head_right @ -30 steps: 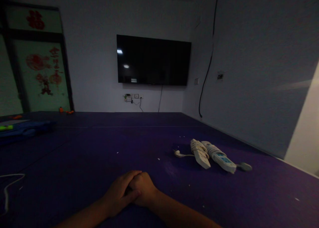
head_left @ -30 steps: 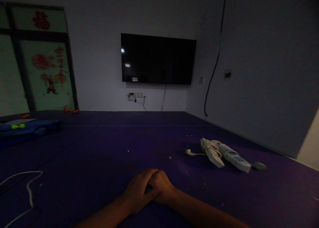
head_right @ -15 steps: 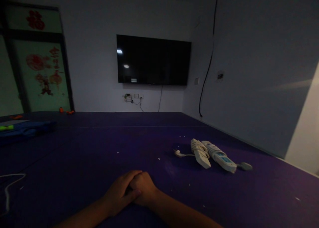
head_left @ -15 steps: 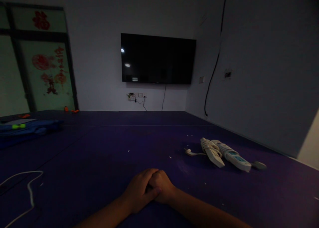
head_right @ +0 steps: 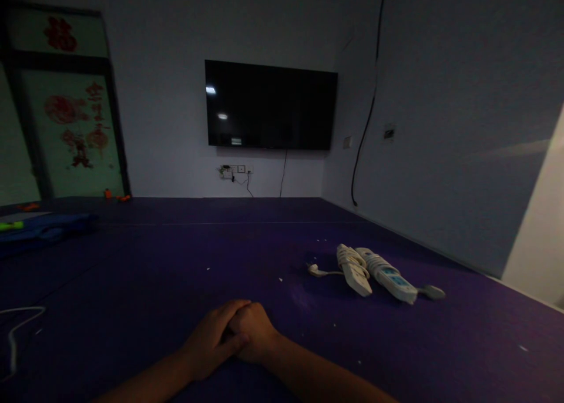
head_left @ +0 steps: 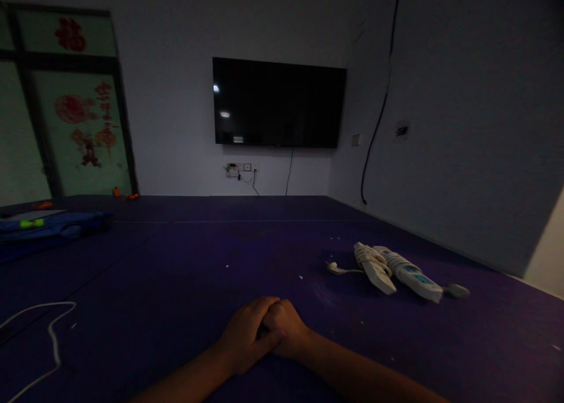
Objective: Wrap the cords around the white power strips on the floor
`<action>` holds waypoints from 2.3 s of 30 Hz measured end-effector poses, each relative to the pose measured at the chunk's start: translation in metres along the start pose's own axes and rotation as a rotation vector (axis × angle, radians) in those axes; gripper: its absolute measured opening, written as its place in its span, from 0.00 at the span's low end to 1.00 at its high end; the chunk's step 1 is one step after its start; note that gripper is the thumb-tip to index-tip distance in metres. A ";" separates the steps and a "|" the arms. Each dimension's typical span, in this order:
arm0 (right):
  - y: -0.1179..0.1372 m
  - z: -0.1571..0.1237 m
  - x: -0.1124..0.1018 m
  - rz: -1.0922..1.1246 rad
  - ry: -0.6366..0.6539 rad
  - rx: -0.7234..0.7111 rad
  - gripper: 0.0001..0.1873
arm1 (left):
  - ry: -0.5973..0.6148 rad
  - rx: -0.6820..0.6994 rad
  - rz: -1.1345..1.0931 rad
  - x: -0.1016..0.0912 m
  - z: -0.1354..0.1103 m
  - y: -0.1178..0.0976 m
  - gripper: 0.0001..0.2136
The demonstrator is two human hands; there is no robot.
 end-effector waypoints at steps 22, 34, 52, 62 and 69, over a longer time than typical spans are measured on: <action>0.000 0.000 0.001 0.006 -0.072 -0.047 0.09 | -0.004 -0.005 0.031 -0.001 0.000 -0.001 0.26; 0.000 0.000 0.003 -0.021 -0.026 -0.038 0.09 | -0.010 0.023 0.016 -0.001 -0.001 -0.003 0.25; 0.003 0.000 -0.002 0.007 -0.042 -0.034 0.10 | -0.011 0.010 0.015 -0.001 0.000 -0.001 0.25; 0.001 -0.001 -0.003 -0.006 -0.039 -0.013 0.10 | 0.003 0.006 0.002 0.000 0.000 0.000 0.25; 0.002 0.000 -0.003 -0.005 -0.066 -0.046 0.10 | 0.002 0.000 0.001 0.000 0.000 -0.001 0.25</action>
Point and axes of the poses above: each hand's wrist, its own z-axis towards the middle knuckle, its own x-axis out of the palm, y = z × x, the point moved 10 cm from there along z, towards the middle knuckle, and after that the axes turned 2 degrees about -x, right-handed, at the moved point
